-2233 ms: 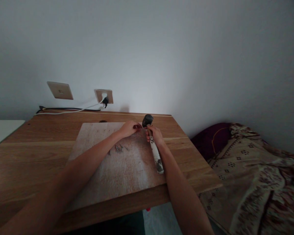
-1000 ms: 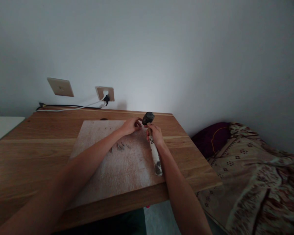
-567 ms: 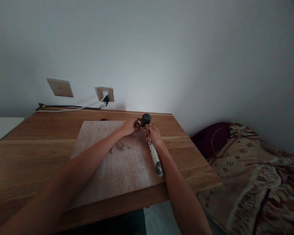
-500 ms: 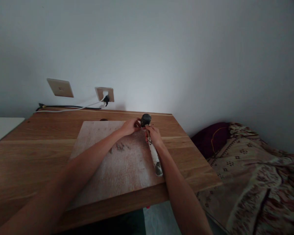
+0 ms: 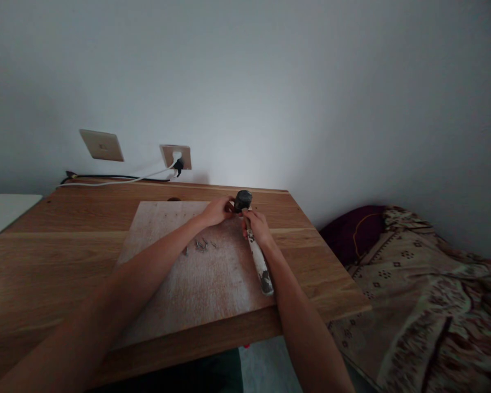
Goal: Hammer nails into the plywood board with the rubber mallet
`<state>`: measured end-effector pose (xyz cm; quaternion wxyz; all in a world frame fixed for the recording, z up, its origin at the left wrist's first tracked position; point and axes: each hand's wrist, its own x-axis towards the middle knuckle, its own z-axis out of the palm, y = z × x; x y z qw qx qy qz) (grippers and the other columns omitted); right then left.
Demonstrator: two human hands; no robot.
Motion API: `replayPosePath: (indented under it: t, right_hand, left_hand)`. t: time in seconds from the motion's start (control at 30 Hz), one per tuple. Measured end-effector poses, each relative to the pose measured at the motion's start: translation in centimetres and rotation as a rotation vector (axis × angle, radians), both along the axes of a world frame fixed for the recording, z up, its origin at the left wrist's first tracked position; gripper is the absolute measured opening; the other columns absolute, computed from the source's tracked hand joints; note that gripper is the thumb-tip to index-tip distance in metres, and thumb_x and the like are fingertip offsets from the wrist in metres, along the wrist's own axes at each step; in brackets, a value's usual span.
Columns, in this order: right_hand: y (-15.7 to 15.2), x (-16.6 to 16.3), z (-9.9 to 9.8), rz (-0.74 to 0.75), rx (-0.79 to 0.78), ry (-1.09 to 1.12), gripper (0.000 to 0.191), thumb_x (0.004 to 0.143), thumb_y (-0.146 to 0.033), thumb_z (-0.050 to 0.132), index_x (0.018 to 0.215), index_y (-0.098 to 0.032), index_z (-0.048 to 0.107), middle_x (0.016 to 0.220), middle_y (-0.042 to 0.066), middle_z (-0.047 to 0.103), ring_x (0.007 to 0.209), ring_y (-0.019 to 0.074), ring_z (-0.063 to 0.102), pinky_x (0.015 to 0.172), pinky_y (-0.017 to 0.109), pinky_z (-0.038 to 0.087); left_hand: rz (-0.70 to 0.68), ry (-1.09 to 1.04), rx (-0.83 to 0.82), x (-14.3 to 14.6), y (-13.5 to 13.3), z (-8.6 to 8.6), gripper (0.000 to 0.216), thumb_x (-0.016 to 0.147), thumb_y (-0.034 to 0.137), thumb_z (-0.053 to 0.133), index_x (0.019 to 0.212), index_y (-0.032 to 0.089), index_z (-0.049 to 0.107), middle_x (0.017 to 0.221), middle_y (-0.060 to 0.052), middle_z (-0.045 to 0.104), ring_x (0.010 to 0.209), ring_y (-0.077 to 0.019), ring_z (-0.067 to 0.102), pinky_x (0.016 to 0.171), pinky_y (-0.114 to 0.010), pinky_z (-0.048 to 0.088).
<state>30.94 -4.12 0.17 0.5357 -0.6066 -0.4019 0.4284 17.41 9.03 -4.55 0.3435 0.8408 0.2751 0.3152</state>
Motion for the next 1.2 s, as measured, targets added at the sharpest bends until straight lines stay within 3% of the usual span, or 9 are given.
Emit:
replayPosePath:
  t: [0.27,0.43,0.53,0.6,0.7,0.9,1.1,1.2]
  right_hand:
    - [0.0,-0.1,-0.5,0.01,0.004,-0.005,0.032,0.083,-0.051,0.062,0.082,-0.019,0.065,0.048,-0.006,0.053,0.031,0.0107,0.045,0.032,0.023,0.033]
    - [0.0,-0.1,-0.4,-0.023,0.025,0.006,0.034,0.083,-0.052,0.06,0.086,-0.018,0.065,0.05,-0.007,0.053,0.032,0.0105,0.046,0.032,0.023,0.033]
    - [0.1,0.0,-0.4,-0.044,0.016,0.017,0.034,0.082,-0.05,0.059,0.088,-0.017,0.065,0.05,-0.007,0.052,0.032,0.0106,0.046,0.032,0.023,0.033]
    - [0.2,0.0,-0.4,-0.052,0.003,0.02,0.033,0.082,-0.049,0.059,0.087,-0.017,0.065,0.049,-0.007,0.052,0.032,0.0107,0.046,0.031,0.023,0.032]
    - [0.2,0.0,-0.4,-0.059,-0.011,0.019,0.033,0.082,-0.049,0.061,0.087,-0.017,0.065,0.049,-0.007,0.051,0.032,0.0105,0.045,0.032,0.023,0.033]
    - [-0.1,-0.4,-0.1,-0.057,-0.02,-0.005,0.036,0.081,-0.052,0.062,0.085,-0.017,0.066,0.049,-0.007,0.051,0.032,0.0102,0.045,0.032,0.022,0.032]
    - [-0.1,-0.3,-0.1,-0.068,-0.02,-0.013,0.038,0.081,-0.055,0.064,0.087,-0.017,0.067,0.051,-0.007,0.053,0.033,0.0097,0.047,0.032,0.022,0.033]
    - [-0.1,-0.2,-0.2,-0.072,-0.024,-0.012,0.038,0.081,-0.053,0.064,0.087,-0.017,0.067,0.05,-0.007,0.052,0.032,0.0098,0.046,0.032,0.022,0.033]
  left_hand:
    - [0.017,0.01,-0.005,0.2,-0.3,0.2,0.042,0.077,0.028,0.078,0.115,0.016,0.068,0.093,-0.006,0.08,0.081,-0.0221,0.075,0.073,-0.03,0.055]
    - [0.013,0.102,0.003,-0.6,-0.8,2.6,0.044,0.074,0.024,0.074,0.117,0.015,0.065,0.096,-0.007,0.076,0.078,-0.0202,0.07,0.069,-0.029,0.052]
    - [-0.141,0.222,0.145,-3.1,-2.0,5.0,0.029,0.07,0.024,0.074,0.098,0.019,0.068,0.092,-0.004,0.071,0.079,-0.0209,0.065,0.069,-0.029,0.048]
    - [-0.369,0.356,0.135,-4.8,-3.5,6.2,0.021,0.066,0.023,0.075,0.087,0.022,0.068,0.082,0.0,0.068,0.072,-0.019,0.061,0.065,-0.029,0.045]
    - [-0.471,0.446,0.103,-6.2,-5.9,6.7,0.022,0.058,0.017,0.079,0.073,0.026,0.065,0.071,0.004,0.062,0.062,-0.0167,0.052,0.06,-0.029,0.041]
    - [-0.499,0.441,0.069,-5.7,-7.3,6.5,0.024,0.057,0.006,0.073,0.055,0.026,0.06,0.06,0.003,0.058,0.058,-0.0166,0.05,0.061,-0.031,0.042]
    - [-0.426,0.344,0.04,-6.3,-5.4,7.5,0.018,0.069,0.008,0.066,0.07,0.024,0.071,0.067,0.003,0.068,0.062,-0.0153,0.059,0.063,-0.027,0.044]
    - [-0.353,0.212,0.022,-6.3,-4.7,6.9,0.008,0.077,0.015,0.067,0.077,0.022,0.072,0.072,0.002,0.071,0.067,-0.0148,0.064,0.067,-0.025,0.046]
